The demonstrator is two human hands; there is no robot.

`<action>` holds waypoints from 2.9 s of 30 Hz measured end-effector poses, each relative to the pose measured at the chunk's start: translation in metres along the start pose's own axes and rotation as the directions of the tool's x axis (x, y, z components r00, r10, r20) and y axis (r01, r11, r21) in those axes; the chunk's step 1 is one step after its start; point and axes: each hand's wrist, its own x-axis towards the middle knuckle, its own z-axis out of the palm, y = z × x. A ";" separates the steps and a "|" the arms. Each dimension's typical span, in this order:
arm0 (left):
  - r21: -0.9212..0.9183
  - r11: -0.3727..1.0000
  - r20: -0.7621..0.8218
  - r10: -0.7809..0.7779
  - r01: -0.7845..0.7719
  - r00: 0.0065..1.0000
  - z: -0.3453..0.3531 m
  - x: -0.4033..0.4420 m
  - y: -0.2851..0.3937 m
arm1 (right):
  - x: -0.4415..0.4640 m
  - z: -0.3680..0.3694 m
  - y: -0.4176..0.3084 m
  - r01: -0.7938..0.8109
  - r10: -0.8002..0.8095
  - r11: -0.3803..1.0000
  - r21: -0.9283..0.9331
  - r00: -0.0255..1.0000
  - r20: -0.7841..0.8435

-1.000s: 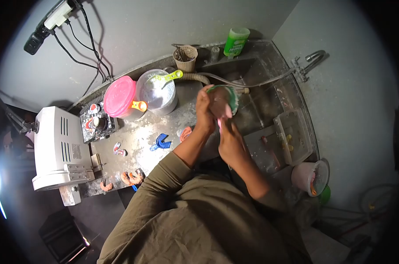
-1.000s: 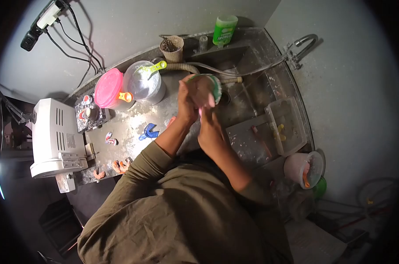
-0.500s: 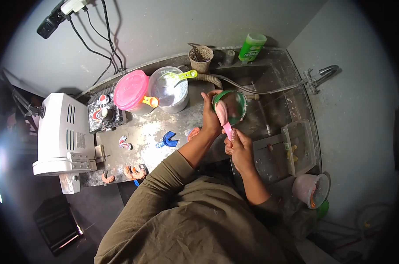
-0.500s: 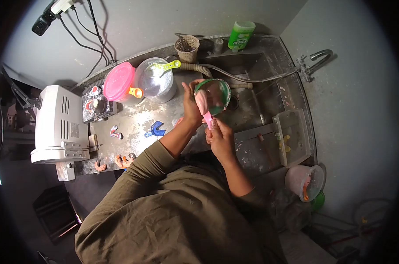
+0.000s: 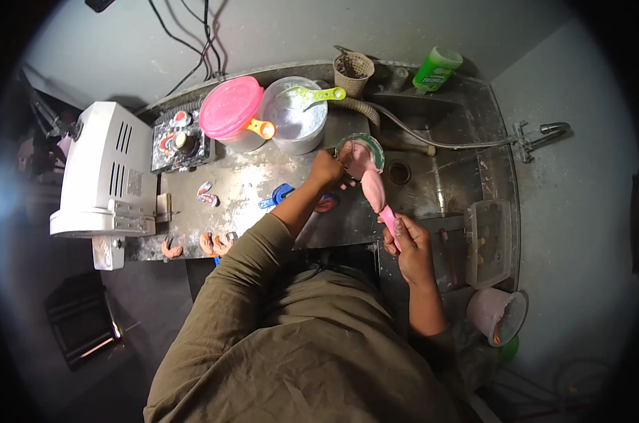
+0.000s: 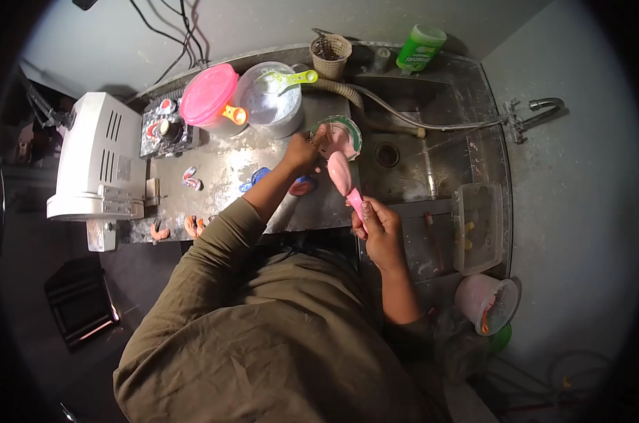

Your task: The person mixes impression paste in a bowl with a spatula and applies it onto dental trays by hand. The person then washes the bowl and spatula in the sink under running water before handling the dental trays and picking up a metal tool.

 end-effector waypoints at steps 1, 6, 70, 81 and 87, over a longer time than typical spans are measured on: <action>0.022 1.000 0.056 0.009 -0.010 0.998 -0.006 -0.001 0.005 | -0.001 0.002 0.002 -0.018 0.018 1.000 -0.006 0.999 0.036; 0.569 0.793 -0.039 0.291 -0.218 0.956 -0.053 -0.013 0.014 | 0.001 0.013 0.009 -0.098 0.106 0.993 -0.064 0.985 0.138; -0.614 0.653 0.140 0.644 -0.444 0.752 -0.050 -0.094 0.014 | 0.008 0.068 -0.111 0.324 -0.346 0.394 -0.860 0.919 0.188; -0.621 0.572 -0.033 0.664 -0.536 0.747 -0.027 -0.108 0.030 | -0.001 0.071 -0.106 0.337 -0.448 0.434 -0.836 0.885 0.124; -0.270 0.502 -0.110 0.832 -0.822 0.544 -0.028 -0.109 0.036 | -0.007 0.072 -0.096 0.325 -0.442 0.499 -0.804 0.893 0.086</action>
